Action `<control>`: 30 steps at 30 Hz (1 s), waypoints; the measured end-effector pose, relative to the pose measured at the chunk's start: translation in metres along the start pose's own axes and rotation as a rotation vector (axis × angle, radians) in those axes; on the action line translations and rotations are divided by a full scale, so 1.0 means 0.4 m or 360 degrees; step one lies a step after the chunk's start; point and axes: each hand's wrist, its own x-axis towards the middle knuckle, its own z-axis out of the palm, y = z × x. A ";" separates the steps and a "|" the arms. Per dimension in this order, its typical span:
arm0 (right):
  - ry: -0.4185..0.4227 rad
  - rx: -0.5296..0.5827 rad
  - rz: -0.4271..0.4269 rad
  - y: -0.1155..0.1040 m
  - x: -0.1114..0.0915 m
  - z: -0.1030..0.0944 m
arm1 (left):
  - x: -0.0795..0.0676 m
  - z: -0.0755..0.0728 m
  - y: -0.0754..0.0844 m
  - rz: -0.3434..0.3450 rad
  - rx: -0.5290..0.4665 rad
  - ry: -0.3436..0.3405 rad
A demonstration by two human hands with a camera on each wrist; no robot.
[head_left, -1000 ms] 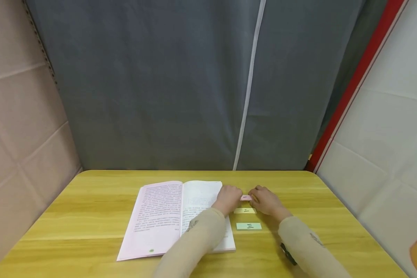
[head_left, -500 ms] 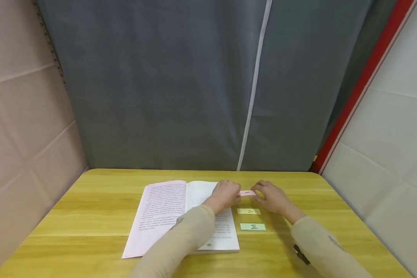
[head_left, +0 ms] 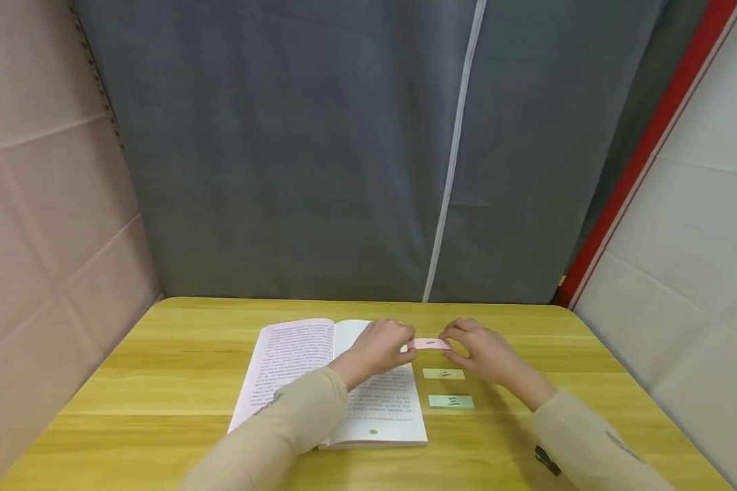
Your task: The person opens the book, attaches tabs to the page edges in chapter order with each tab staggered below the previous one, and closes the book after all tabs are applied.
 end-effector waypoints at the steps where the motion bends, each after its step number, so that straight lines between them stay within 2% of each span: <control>1: 0.0007 0.0002 -0.0022 -0.006 0.001 -0.002 | -0.008 -0.005 -0.002 0.0009 -0.0013 0.0014; 9: 0.0061 0.0033 -0.0161 -0.052 0.009 -0.008 | -0.071 -0.035 -0.010 0.0083 -0.0077 0.0106; 30: 0.0211 0.0127 -0.0358 -0.152 0.015 0.024 | -0.212 -0.076 -0.015 0.0116 -0.0135 0.0135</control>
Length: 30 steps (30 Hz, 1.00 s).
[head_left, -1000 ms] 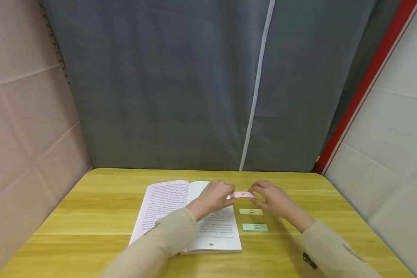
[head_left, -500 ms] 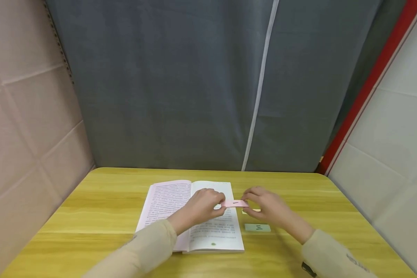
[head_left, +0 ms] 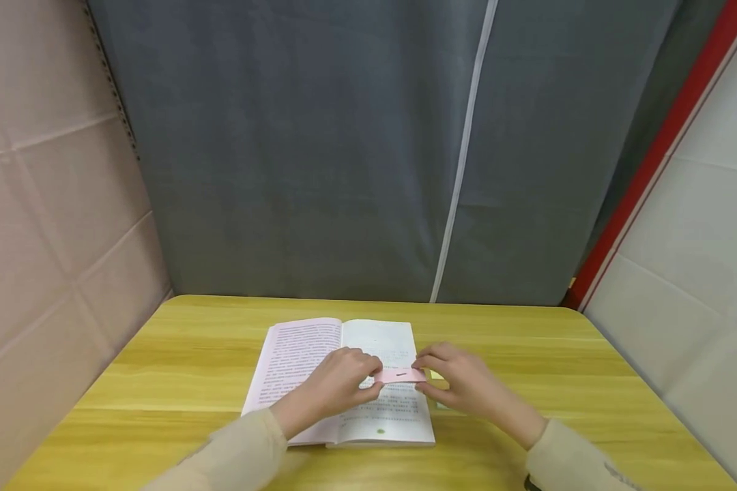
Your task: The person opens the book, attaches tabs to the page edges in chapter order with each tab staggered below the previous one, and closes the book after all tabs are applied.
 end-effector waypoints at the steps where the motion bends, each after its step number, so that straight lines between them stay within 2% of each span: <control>1: 0.0001 0.0003 -0.0001 -0.004 0.001 0.002 | -0.006 -0.001 0.000 0.0004 0.0000 0.0009; 6: 0.0006 0.0034 -0.0033 -0.019 0.003 0.012 | -0.030 -0.002 -0.001 0.0026 0.0013 0.0057; 15: 0.0019 0.0059 -0.0086 -0.039 0.006 0.024 | -0.063 -0.007 0.003 0.0042 0.0023 0.0080; 30: 0.0100 0.0084 -0.0105 -0.060 0.011 0.021 | -0.081 -0.010 0.007 0.0036 0.0018 0.0127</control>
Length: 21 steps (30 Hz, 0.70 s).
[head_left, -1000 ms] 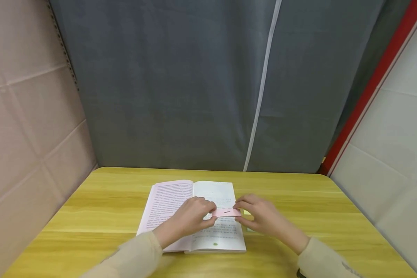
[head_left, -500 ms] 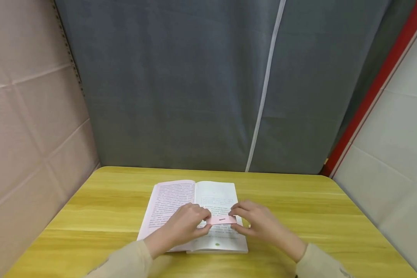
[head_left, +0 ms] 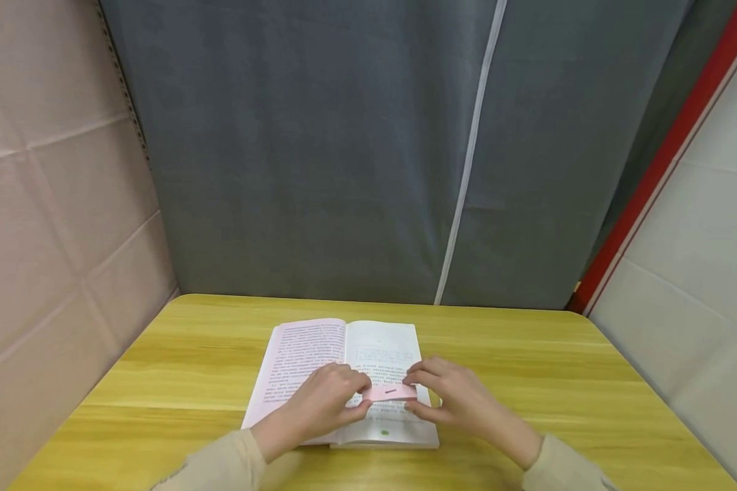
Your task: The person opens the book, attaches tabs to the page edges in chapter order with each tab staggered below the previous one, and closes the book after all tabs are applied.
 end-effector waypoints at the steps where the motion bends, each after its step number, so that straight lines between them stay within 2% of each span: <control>1: 0.0004 0.0003 0.0003 -0.001 0.000 0.000 | -0.001 0.001 0.000 0.0001 -0.0001 -0.0001; 10: 0.0053 0.0032 0.0032 -0.012 0.005 0.003 | -0.008 0.004 0.003 -0.0013 -0.0006 -0.0008; 21: 0.0164 0.0092 0.0094 -0.029 0.014 0.010 | -0.010 0.012 0.003 0.0017 -0.0022 0.0072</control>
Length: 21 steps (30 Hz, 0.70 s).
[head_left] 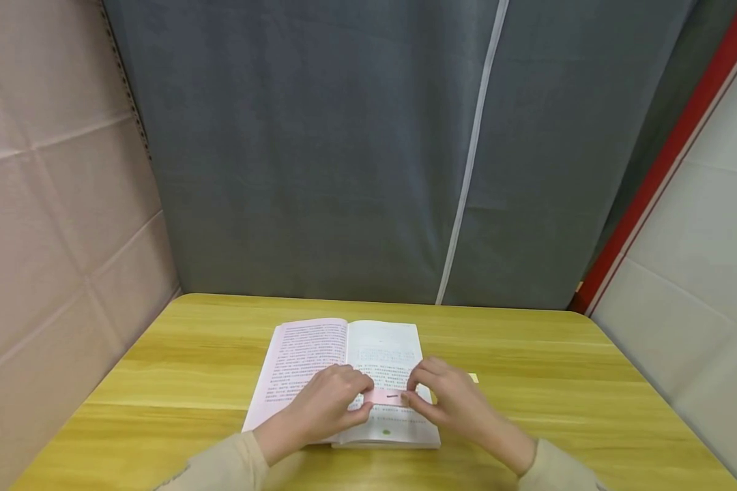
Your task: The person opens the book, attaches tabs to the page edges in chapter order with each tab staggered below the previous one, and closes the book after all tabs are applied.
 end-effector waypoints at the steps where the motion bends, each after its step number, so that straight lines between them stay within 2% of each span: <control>1: 0.0011 -0.0002 -0.0005 -0.001 0.000 0.000 | 0.000 0.000 0.000 -0.0004 -0.0002 0.0001; 8: 0.0075 -0.0046 -0.0065 0.000 -0.001 0.000 | -0.002 0.003 0.004 -0.0036 -0.0054 -0.0029; 15: 0.0094 -0.0031 -0.0106 -0.013 0.005 -0.007 | -0.005 0.009 0.009 -0.0019 -0.0100 -0.0033; 21: 0.0132 -0.0028 -0.0260 -0.037 0.023 -0.018 | 0.001 0.015 0.014 0.0007 -0.0102 -0.0011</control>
